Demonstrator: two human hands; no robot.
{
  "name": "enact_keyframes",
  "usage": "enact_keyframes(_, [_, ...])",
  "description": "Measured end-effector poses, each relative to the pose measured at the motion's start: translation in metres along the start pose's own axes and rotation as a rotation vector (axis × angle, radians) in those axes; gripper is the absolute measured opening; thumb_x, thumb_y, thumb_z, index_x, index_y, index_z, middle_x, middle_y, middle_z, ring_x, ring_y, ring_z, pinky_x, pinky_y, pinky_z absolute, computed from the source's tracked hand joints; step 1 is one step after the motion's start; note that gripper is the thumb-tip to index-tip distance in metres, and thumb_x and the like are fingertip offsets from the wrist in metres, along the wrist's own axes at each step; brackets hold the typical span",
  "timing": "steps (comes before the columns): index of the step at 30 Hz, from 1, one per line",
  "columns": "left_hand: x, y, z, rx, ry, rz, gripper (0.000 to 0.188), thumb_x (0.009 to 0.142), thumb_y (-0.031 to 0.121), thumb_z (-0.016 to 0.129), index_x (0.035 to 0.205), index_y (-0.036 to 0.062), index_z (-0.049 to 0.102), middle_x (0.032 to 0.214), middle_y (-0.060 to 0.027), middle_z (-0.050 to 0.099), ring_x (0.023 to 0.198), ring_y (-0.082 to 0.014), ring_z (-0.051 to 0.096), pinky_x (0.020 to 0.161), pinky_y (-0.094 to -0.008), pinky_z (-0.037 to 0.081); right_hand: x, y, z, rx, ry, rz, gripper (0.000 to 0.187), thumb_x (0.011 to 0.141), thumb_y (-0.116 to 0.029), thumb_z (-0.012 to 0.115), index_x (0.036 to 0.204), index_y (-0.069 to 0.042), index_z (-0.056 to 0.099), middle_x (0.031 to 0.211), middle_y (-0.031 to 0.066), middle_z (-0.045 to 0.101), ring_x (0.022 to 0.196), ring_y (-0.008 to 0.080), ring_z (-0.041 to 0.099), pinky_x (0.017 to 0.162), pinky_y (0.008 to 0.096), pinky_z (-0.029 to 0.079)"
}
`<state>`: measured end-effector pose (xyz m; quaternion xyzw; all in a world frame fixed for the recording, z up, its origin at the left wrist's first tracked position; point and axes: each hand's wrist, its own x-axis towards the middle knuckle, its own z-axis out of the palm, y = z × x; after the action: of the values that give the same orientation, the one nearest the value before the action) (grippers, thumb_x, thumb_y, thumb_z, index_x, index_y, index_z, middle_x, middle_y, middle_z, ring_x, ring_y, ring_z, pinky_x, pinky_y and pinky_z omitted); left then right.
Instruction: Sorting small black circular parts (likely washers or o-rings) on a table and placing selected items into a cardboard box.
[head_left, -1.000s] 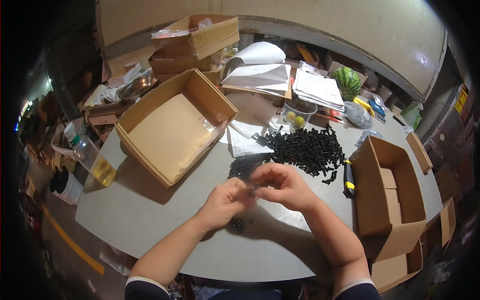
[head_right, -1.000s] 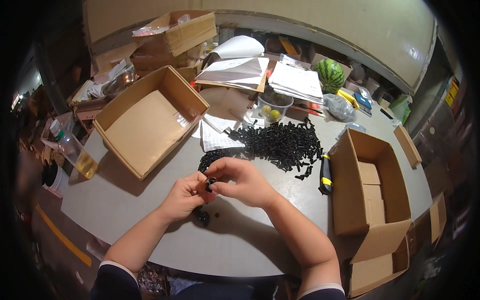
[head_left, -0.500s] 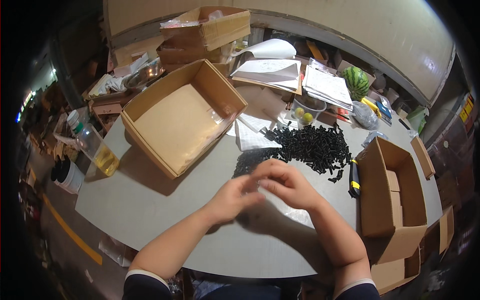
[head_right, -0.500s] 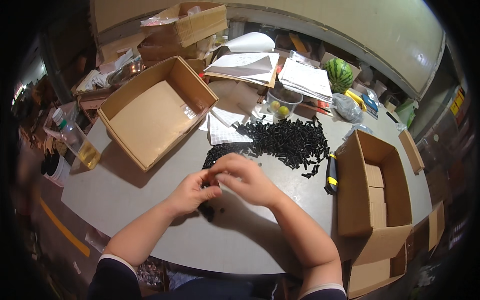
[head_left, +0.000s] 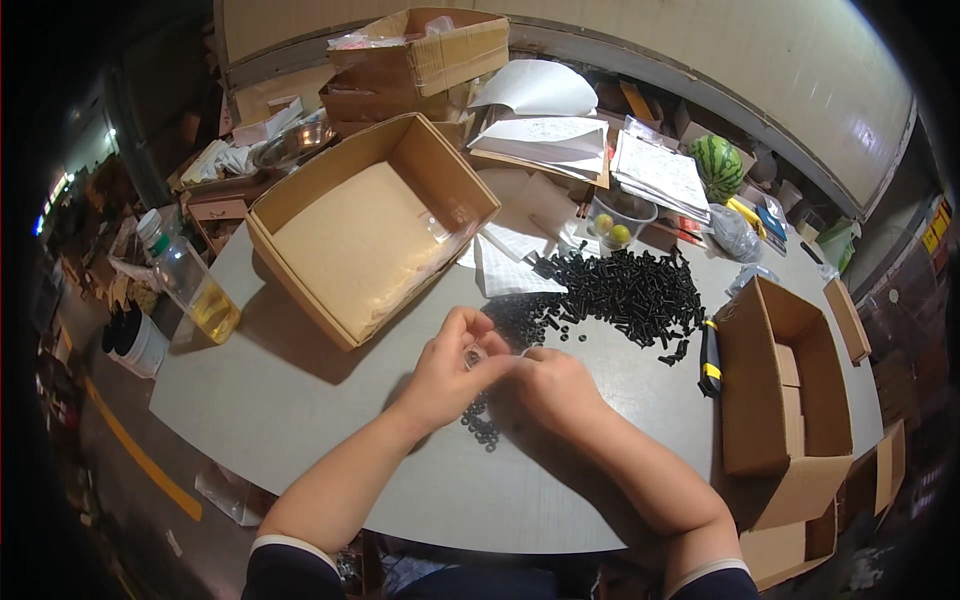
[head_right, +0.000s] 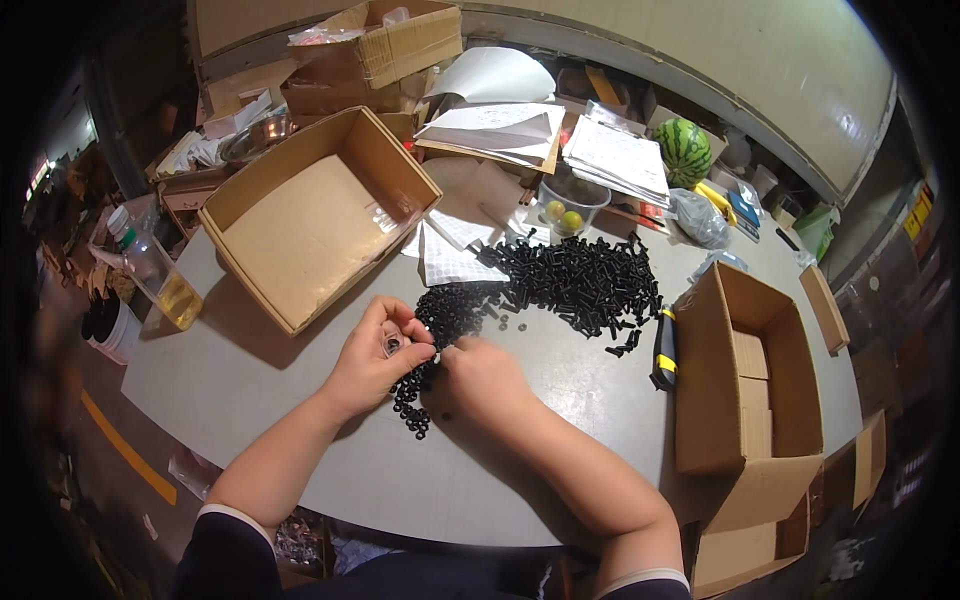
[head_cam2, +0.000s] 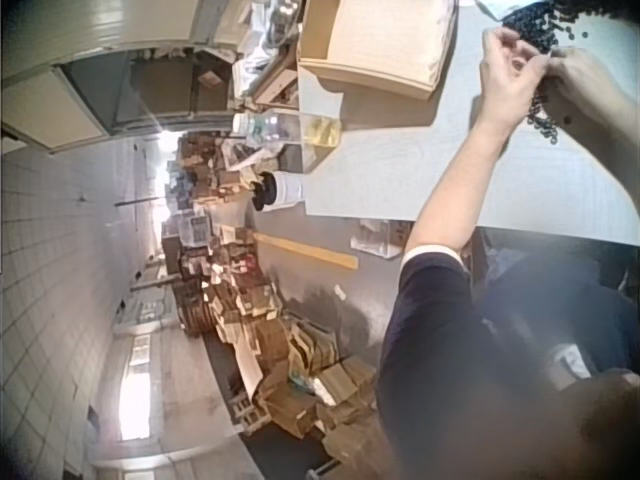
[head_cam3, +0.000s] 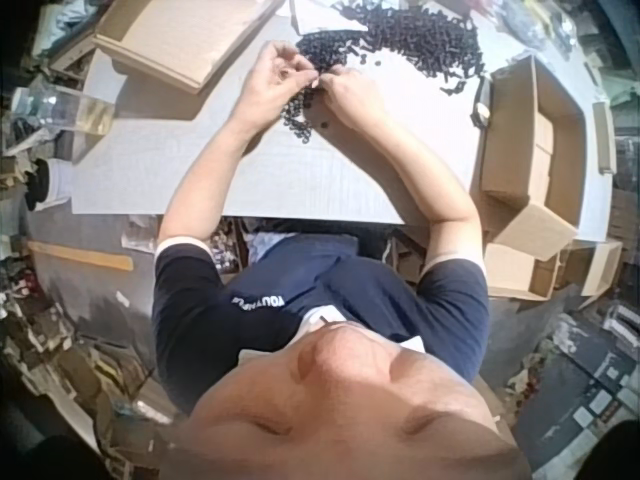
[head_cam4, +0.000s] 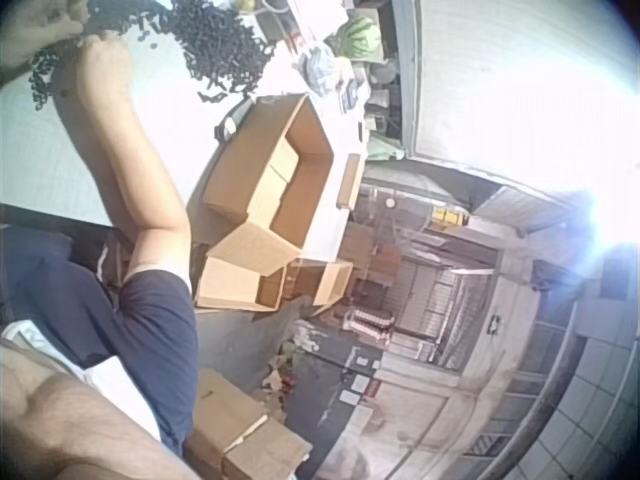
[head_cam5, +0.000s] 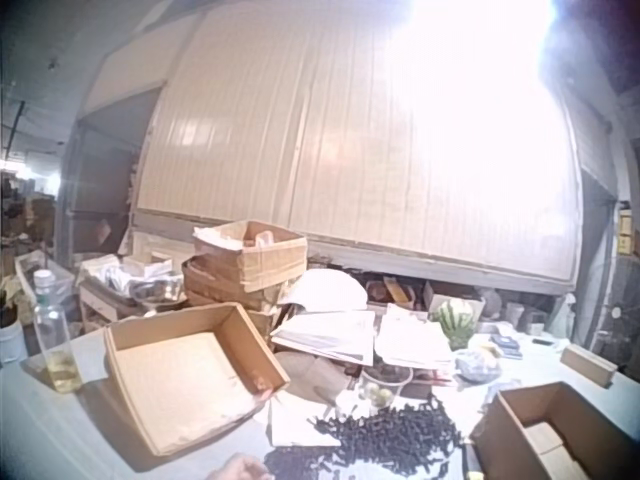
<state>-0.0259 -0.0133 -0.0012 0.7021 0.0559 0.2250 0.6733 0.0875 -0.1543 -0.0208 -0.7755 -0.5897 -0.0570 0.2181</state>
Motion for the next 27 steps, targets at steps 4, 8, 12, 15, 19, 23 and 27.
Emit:
enact_keyframes(4, [0.002, -0.005, -0.002, 0.179, 0.028, -0.104, 0.024, 0.079, 0.005, 0.072, 0.078, 0.0046, 0.048, 0.092, -0.0067, 0.058, 0.082, -0.0103, 0.053, 0.075, -0.0246, 0.046, 0.000, 0.004, -0.006, 0.034, -0.028, 0.009, 0.006, 0.073, -0.008, 0.060, 0.077, -0.004, 0.059, 0.078, 0.0130, 0.058, 0.075, 0.0331, 0.061, 0.066, 0.0422, 0.050])
enact_keyframes(8, [0.001, -0.010, -0.004, 0.153, -0.093, -0.146, 0.028, 0.074, 0.001, 0.075, 0.067, 0.0040, 0.047, 0.094, -0.0098, 0.060, 0.086, -0.0126, 0.056, 0.079, -0.0261, 0.047, 0.005, 0.009, -0.018, 0.124, -0.027, 0.046, 0.010, 0.070, -0.009, 0.064, 0.078, -0.004, 0.061, 0.078, 0.0130, 0.060, 0.075, 0.0324, 0.062, 0.065, 0.0407, 0.050])
enact_keyframes(12, [-0.002, -0.004, -0.002, 0.117, -0.190, -0.154, 0.024, 0.072, -0.002, 0.075, 0.071, 0.0024, 0.051, 0.091, -0.0083, 0.062, 0.084, -0.0128, 0.057, 0.077, -0.0269, 0.048, 0.013, -0.004, -0.048, 0.553, 0.047, 0.020, 0.016, 0.066, -0.003, 0.071, 0.081, -0.003, 0.065, 0.078, 0.0106, 0.064, 0.074, 0.0280, 0.063, 0.064, 0.0334, 0.051])
enact_keyframes(15, [-0.005, 0.009, 0.006, 0.098, -0.325, -0.120, 0.022, 0.073, 0.004, 0.074, 0.092, 0.0006, 0.063, 0.089, -0.0050, 0.067, 0.086, -0.0105, 0.061, 0.074, -0.0271, 0.049, 0.014, -0.017, -0.058, 0.624, 0.078, -0.228, 0.014, 0.070, 0.003, 0.070, 0.082, -0.002, 0.066, 0.083, 0.0084, 0.067, 0.075, 0.0215, 0.065, 0.069, 0.0303, 0.052])
enact_keyframes(19, [-0.006, 0.021, 0.007, -0.096, -0.378, -0.299, 0.026, 0.071, 0.003, 0.078, 0.089, 0.0018, 0.060, 0.084, -0.0009, 0.061, 0.082, -0.0085, 0.057, 0.075, -0.0244, 0.047, 0.015, -0.018, -0.056, 0.693, 0.061, -0.251, 0.017, 0.069, -0.001, 0.072, 0.084, -0.003, 0.064, 0.086, 0.0105, 0.064, 0.079, 0.0265, 0.063, 0.067, 0.0320, 0.051])
enact_keyframes(23, [-0.005, 0.012, 0.000, -0.034, -0.436, -0.236, 0.032, 0.073, 0.013, 0.079, 0.095, 0.0012, 0.060, 0.087, -0.0024, 0.062, 0.086, -0.0108, 0.057, 0.078, -0.0262, 0.047, 0.015, -0.013, -0.064, 0.586, 0.045, -0.359, 0.019, 0.069, -0.003, 0.073, 0.086, -0.005, 0.065, 0.102, 0.0124, 0.059, 0.091, 0.0289, 0.060, 0.075, 0.0352, 0.050])
enact_keyframes(27, [-0.006, 0.003, 0.007, -0.076, -0.309, -0.203, 0.032, 0.077, 0.018, 0.076, 0.100, 0.0001, 0.062, 0.094, -0.0058, 0.063, 0.093, -0.0137, 0.057, 0.083, -0.0280, 0.046, 0.013, -0.012, -0.062, 0.530, 0.049, -0.299, 0.018, 0.068, -0.003, 0.073, 0.084, -0.007, 0.065, 0.108, 0.0127, 0.055, 0.095, 0.0295, 0.057, 0.078, 0.0356, 0.049])
